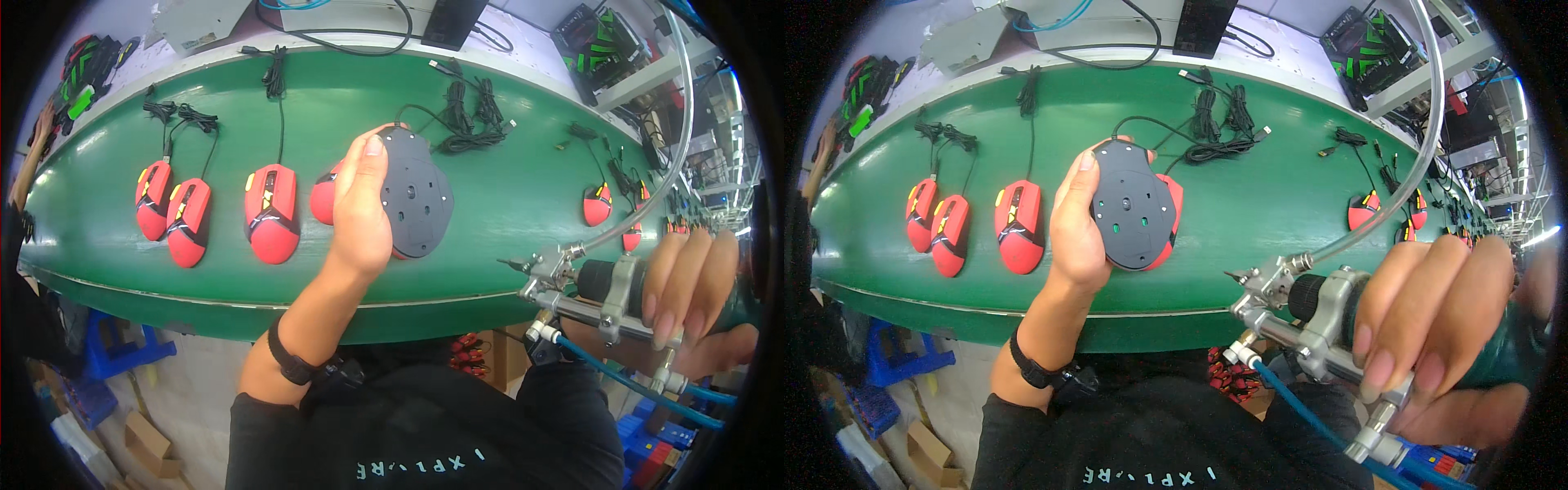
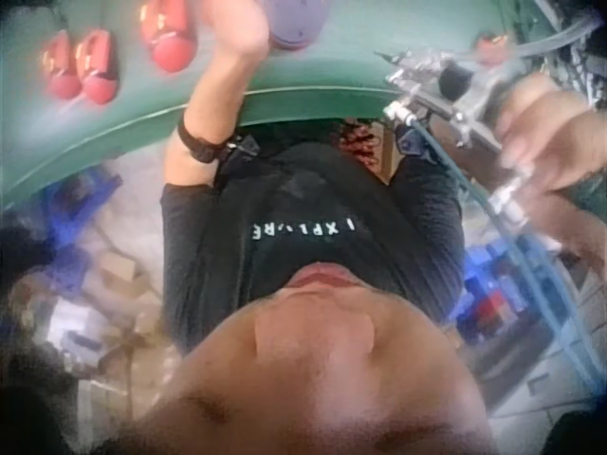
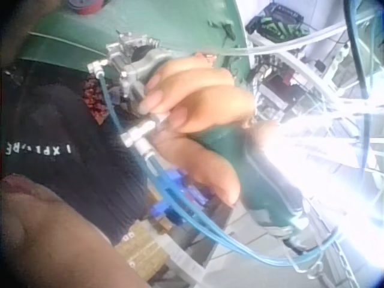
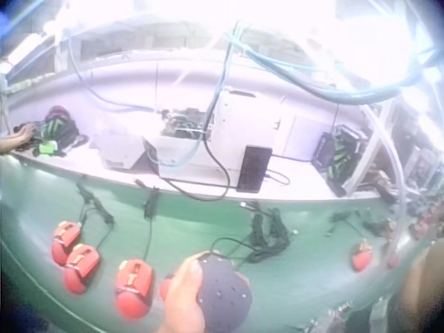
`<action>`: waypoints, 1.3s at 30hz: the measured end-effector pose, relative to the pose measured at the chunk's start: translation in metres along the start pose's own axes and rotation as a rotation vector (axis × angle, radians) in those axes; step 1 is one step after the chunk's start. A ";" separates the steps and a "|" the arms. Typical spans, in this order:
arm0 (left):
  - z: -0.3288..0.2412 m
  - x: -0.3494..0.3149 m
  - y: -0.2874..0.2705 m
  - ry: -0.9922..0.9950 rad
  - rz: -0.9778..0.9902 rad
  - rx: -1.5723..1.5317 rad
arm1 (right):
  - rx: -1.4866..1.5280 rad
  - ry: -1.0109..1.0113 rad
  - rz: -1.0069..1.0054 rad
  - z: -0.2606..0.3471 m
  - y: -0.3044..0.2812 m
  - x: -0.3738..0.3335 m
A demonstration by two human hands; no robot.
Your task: The recorder is assembling computer mice on an assembly line using a pneumatic screwdriver.
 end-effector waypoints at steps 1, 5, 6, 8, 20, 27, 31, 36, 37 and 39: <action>0.000 0.000 -0.001 0.003 -0.001 0.005 | -0.015 0.048 0.017 -0.001 -0.001 0.002; -0.001 0.001 -0.007 0.003 -0.008 0.004 | -0.102 0.090 0.084 0.014 -0.004 0.001; 0.000 0.001 -0.006 -0.008 -0.007 -0.001 | -0.103 0.091 0.084 0.013 -0.004 -0.004; 0.000 0.000 -0.005 0.006 -0.013 0.020 | 0.001 -0.062 0.067 0.023 -0.005 -0.009; -0.002 -0.007 -0.001 0.006 0.041 0.039 | 0.114 -0.151 -0.109 -0.009 0.031 -0.005; -0.002 -0.012 0.003 0.001 0.087 0.020 | 0.164 -0.397 -0.121 -0.012 0.050 0.004; -0.007 -0.016 -0.006 0.019 0.077 0.091 | 0.235 -0.525 -0.010 -0.022 0.058 0.002; 0.004 -0.006 -0.006 -0.124 0.063 -0.099 | 0.141 -0.496 -0.103 0.008 0.044 0.002; -0.001 -0.006 -0.010 -0.112 0.049 -0.094 | 0.100 -0.319 0.065 0.018 0.026 -0.001; -0.001 -0.005 -0.013 -0.147 0.003 -0.057 | 0.061 -0.140 0.234 0.016 0.009 -0.012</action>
Point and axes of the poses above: each hand's wrist, its own x-axis towards the middle knuckle, its own y-axis out of the palm, z = x × y, the point moved 8 cm from there along x, towards the middle knuckle, and after that the axes turned 13 degrees about -z, right-handed, at the moved point
